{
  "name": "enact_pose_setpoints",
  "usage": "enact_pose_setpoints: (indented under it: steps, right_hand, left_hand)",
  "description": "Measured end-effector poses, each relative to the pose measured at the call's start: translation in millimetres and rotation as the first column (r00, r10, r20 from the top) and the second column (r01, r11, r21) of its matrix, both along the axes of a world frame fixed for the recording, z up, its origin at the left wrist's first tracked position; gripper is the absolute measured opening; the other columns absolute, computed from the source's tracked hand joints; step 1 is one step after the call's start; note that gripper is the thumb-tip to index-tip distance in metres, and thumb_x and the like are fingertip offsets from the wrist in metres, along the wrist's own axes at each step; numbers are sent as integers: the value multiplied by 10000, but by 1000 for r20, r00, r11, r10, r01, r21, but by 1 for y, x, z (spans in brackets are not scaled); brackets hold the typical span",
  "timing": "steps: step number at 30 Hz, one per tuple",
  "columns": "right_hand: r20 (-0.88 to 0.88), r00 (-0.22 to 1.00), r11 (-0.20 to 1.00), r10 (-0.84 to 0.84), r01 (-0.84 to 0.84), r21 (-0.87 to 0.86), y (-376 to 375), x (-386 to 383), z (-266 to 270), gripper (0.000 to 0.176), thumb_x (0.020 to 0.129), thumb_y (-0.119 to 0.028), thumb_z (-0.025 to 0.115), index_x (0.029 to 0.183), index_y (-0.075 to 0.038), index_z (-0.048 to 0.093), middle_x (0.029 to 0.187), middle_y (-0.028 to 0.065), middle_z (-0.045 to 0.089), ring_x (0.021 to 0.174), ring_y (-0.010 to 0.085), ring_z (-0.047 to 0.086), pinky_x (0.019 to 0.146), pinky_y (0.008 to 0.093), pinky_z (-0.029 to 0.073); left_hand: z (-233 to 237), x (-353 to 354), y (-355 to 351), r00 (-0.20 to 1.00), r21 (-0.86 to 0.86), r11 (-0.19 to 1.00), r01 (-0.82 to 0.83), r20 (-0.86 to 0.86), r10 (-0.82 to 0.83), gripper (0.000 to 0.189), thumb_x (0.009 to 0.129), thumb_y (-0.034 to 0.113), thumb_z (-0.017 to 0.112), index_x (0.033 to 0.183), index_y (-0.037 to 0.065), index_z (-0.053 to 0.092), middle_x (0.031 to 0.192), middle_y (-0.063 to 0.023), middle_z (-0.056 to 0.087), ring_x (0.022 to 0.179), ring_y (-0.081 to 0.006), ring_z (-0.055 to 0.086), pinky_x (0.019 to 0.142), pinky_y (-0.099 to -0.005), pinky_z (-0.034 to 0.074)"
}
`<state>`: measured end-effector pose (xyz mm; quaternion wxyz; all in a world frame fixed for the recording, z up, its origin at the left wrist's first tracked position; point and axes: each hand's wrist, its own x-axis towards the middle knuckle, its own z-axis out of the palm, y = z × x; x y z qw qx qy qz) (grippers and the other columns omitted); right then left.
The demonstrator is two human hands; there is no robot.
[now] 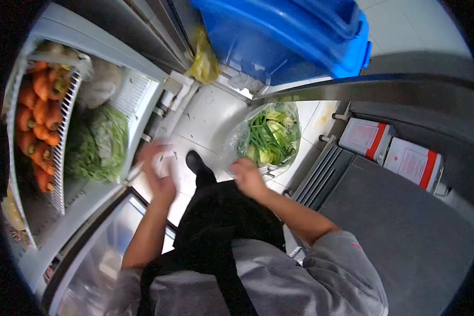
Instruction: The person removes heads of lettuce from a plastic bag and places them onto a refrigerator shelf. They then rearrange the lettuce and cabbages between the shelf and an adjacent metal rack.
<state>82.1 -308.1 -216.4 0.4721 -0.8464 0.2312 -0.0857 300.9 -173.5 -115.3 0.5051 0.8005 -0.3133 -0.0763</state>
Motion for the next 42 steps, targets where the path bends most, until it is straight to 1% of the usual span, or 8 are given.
enact_pose_setpoints:
  steps: [4,9,13,15,22,27,31,42]
  right_hand:
    - [-450,865,962,-222,269,41,-75,-62,-83,245,730,57,544,941,-13,645,945,193,611,856,368,608,776,412,488]
    - [-345,938,992,42,3,130,-84,-51,-168,289,747,85,540,980,-31,666,1037,200,618,930,386,602,780,415,482]
    - [-320,944,994,74,-97,-57,-78,-36,-193,335,726,100,542,1024,-30,624,1029,199,596,940,395,578,811,425,468]
    - [-170,935,927,-310,258,-273,-82,-41,-197,276,710,76,565,972,-11,571,967,197,559,900,413,555,800,438,456]
    - [-631,643,834,-434,552,-12,-57,-133,-250,353,835,-64,584,1144,48,458,1068,262,557,936,429,556,841,464,432]
    - [-818,447,203,-362,894,399,-48,-129,-245,575,899,-274,609,1362,-25,376,1270,170,517,1091,314,548,845,437,472]
    - [-781,475,116,-405,875,471,-49,-109,-236,473,942,-298,551,1340,-95,394,1184,106,551,1050,228,562,839,402,481]
    - [-533,729,763,-430,609,216,-167,-90,-167,291,938,-196,525,1093,37,601,863,117,670,786,198,645,730,307,503]
  left_hand:
    - [-123,-96,-75,674,79,720,689,-434,-597,199,784,2,511,951,34,614,959,-146,600,964,-346,600,804,-416,491]
    - [-259,-153,-103,591,629,138,765,-602,-537,215,782,72,593,993,59,632,943,-141,687,856,-363,668,737,-460,542]
    - [-305,-165,-97,681,674,218,705,-560,-472,272,799,131,589,1059,54,619,830,-130,702,797,-359,681,695,-495,546]
    - [-315,-170,-103,750,679,319,661,-593,-292,373,804,126,592,1158,13,567,933,-178,687,888,-346,670,771,-470,540]
    - [-316,-197,-118,688,596,353,721,-553,-470,763,759,103,662,1421,-26,306,1425,-268,339,1256,-393,467,990,-441,446]
    - [-305,-178,-125,523,460,314,831,-837,-158,1056,702,177,743,1503,6,75,1459,-298,251,1316,-443,371,1097,-431,348]
    - [-336,-181,-113,472,382,368,848,-860,-193,1058,707,213,757,1498,6,87,1442,-331,267,1308,-466,366,1088,-447,355]
    - [-279,-144,-82,421,-59,848,526,-849,-320,1062,739,246,803,1511,56,99,1466,-201,354,1323,-299,405,1101,-376,316]
